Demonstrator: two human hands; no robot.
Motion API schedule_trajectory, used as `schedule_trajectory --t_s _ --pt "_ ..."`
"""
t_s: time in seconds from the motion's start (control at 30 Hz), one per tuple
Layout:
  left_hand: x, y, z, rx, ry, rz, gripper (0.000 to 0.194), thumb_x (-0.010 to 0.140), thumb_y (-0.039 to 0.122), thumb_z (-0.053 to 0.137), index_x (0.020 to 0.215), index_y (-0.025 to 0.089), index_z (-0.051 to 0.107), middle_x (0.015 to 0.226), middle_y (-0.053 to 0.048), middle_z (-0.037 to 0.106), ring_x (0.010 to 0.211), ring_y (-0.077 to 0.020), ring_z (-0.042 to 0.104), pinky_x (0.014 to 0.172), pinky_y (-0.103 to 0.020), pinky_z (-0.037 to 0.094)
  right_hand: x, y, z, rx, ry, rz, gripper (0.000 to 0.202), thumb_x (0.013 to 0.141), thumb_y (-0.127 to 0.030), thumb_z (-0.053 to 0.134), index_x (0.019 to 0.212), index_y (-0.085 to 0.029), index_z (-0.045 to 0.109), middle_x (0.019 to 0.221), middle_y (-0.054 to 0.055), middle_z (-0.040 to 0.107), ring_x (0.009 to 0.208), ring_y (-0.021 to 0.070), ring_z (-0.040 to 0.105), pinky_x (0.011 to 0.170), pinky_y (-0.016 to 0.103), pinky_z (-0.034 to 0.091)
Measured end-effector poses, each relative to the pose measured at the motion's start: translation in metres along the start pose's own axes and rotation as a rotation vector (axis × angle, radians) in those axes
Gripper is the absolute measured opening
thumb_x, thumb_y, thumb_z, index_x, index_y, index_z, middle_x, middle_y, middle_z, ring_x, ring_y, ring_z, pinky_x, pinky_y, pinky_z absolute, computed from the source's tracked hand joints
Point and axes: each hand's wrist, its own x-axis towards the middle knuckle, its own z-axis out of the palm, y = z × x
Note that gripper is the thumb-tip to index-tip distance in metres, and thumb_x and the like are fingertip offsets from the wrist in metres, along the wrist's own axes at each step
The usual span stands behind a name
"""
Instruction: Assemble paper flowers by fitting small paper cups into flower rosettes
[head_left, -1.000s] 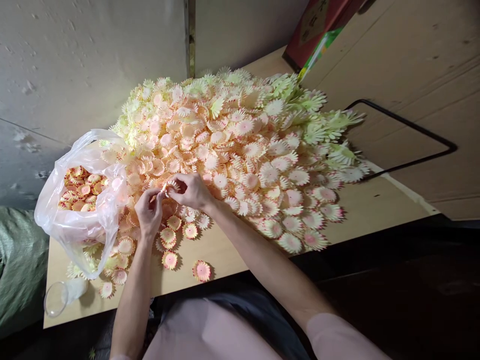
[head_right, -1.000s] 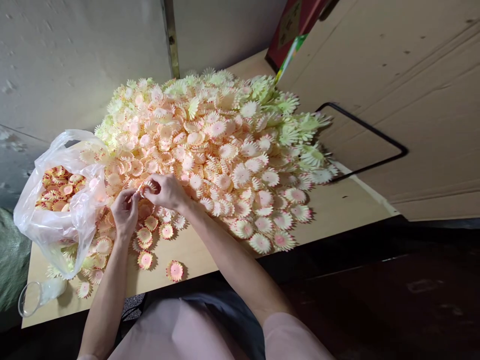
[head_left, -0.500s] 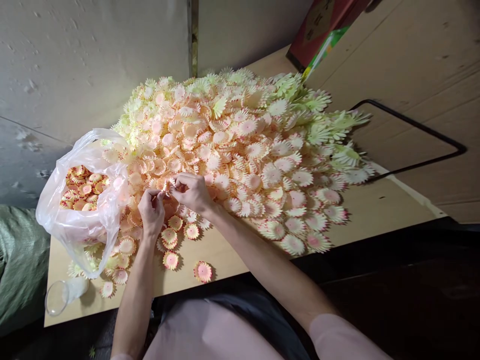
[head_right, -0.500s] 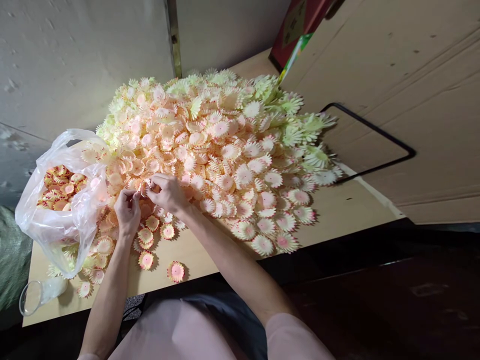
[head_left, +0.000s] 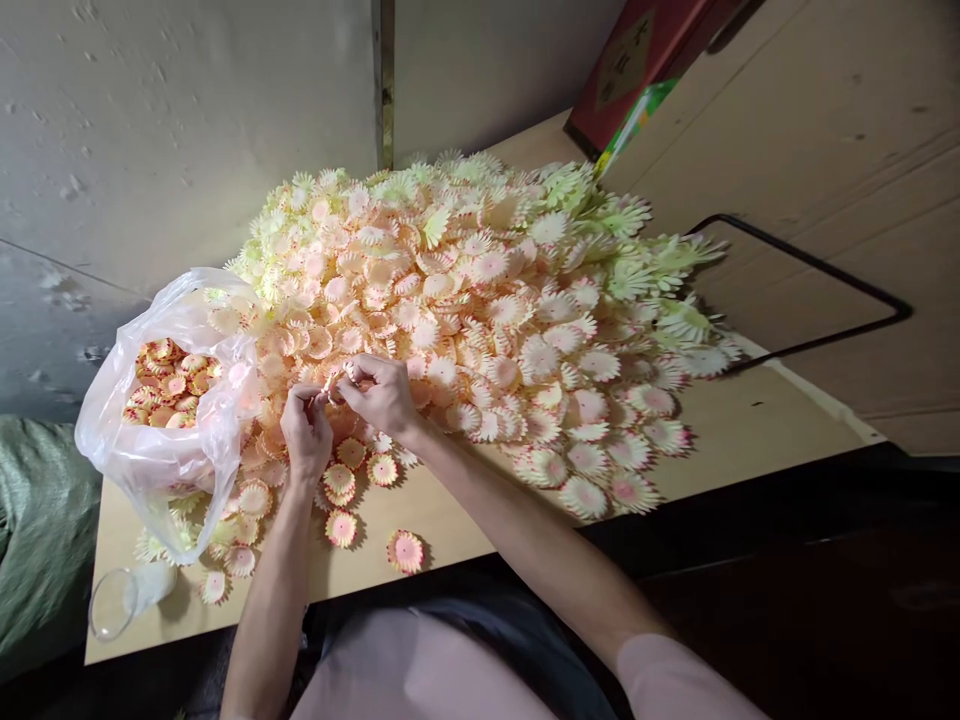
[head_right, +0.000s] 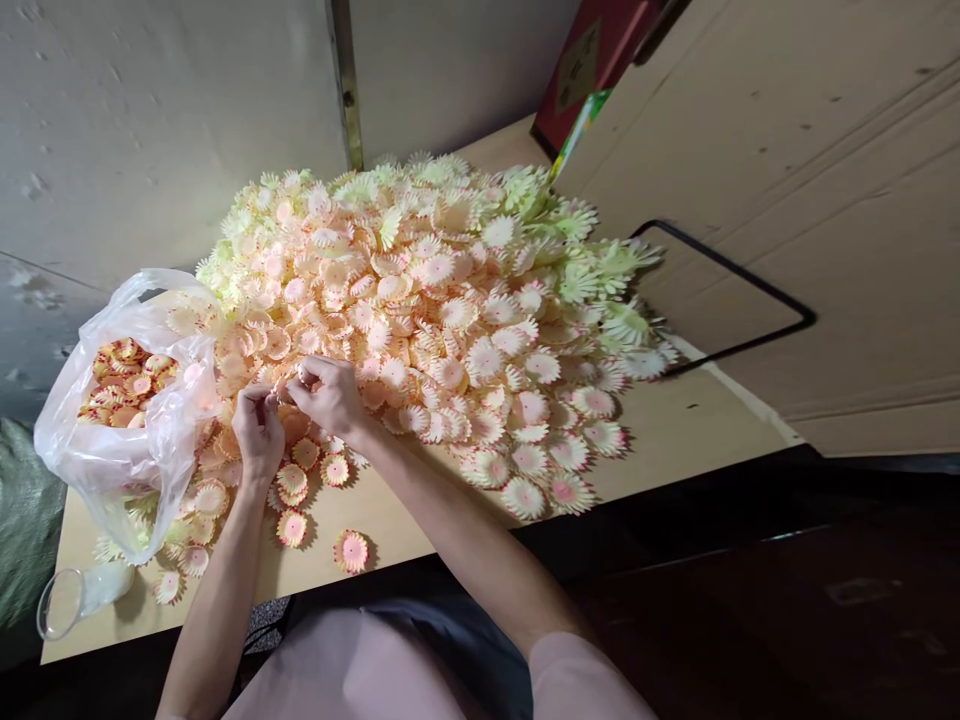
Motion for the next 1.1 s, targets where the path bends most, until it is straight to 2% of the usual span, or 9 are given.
schedule_trajectory --t_s 0.13,0.37,0.53,0.63,0.83,1.0,1.03,1.1 --pt "-0.001 -0.003 0.001 -0.015 0.026 -0.025 0.021 0.094 0.036 0.048 0.083 0.019 0.055 0.076 -0.002 0.063 0.071 -0.0129 0.060 0.068 -0.024 0.047 0.000 -0.002 0.002 0.032 0.041 0.020 0.032 0.076 -0.018 0.056 0.056 -0.022 0.031 0.051 -0.007 0.034 0.049 0.0085 0.031 0.052 0.024 0.030" --pt "-0.001 0.000 0.000 -0.030 -0.012 -0.010 0.016 0.094 0.028 0.047 0.084 0.018 0.054 0.074 0.000 0.060 0.067 -0.0113 0.058 0.067 -0.023 0.047 -0.002 -0.001 0.005 0.036 0.080 0.094 0.034 0.074 -0.017 0.056 0.057 -0.022 0.028 0.050 -0.008 0.029 0.047 0.0084 0.029 0.050 0.024 0.029" --pt "-0.003 0.001 0.002 -0.064 0.029 -0.036 0.018 0.095 0.030 0.048 0.082 0.018 0.054 0.070 0.001 0.057 0.060 -0.0103 0.055 0.061 -0.022 0.046 -0.005 -0.002 0.008 -0.012 0.103 0.011 0.031 0.077 -0.015 0.054 0.060 -0.023 0.030 0.053 -0.007 0.033 0.049 0.0093 0.034 0.051 0.023 0.033" --pt "-0.005 0.000 0.002 -0.065 0.054 -0.012 0.018 0.094 0.030 0.049 0.082 0.019 0.054 0.067 0.002 0.055 0.059 -0.0102 0.053 0.061 -0.022 0.045 -0.005 -0.001 0.006 -0.097 0.091 -0.059 0.028 0.079 -0.015 0.053 0.061 -0.022 0.033 0.057 -0.004 0.041 0.053 0.0107 0.041 0.053 0.023 0.037" --pt "-0.006 0.000 0.001 -0.083 0.062 -0.055 0.024 0.094 0.037 0.049 0.080 0.019 0.054 0.067 0.001 0.055 0.059 -0.0106 0.054 0.061 -0.023 0.044 0.006 0.000 -0.006 -0.200 0.029 -0.133 0.014 0.078 -0.010 0.052 0.069 -0.020 0.051 0.059 -0.003 0.051 0.053 0.0109 0.047 0.053 0.023 0.037" --pt "-0.009 -0.003 0.000 -0.116 0.031 -0.056 0.021 0.094 0.035 0.050 0.081 0.018 0.052 0.068 0.001 0.056 0.056 -0.0094 0.053 0.057 -0.022 0.043 0.017 0.002 -0.017 -0.253 -0.059 -0.154 0.018 0.076 -0.009 0.052 0.061 -0.019 0.051 0.052 -0.005 0.046 0.047 0.0085 0.042 0.049 0.023 0.033" --pt "-0.010 -0.004 -0.002 -0.129 0.040 -0.069 0.021 0.094 0.035 0.051 0.081 0.018 0.052 0.068 0.001 0.055 0.055 -0.0092 0.053 0.056 -0.021 0.043 0.022 0.004 -0.024 -0.270 -0.054 -0.147 0.021 0.076 -0.010 0.052 0.058 -0.019 0.050 0.050 -0.005 0.045 0.046 0.0084 0.041 0.048 0.023 0.032" --pt "-0.012 -0.007 -0.006 -0.153 0.094 -0.117 0.020 0.093 0.035 0.051 0.082 0.018 0.052 0.067 0.001 0.055 0.054 -0.0087 0.053 0.054 -0.020 0.042 0.037 0.009 -0.045 -0.300 0.063 -0.088 0.026 0.080 -0.013 0.051 0.055 -0.019 0.049 0.047 -0.004 0.045 0.044 0.0091 0.042 0.045 0.023 0.031"
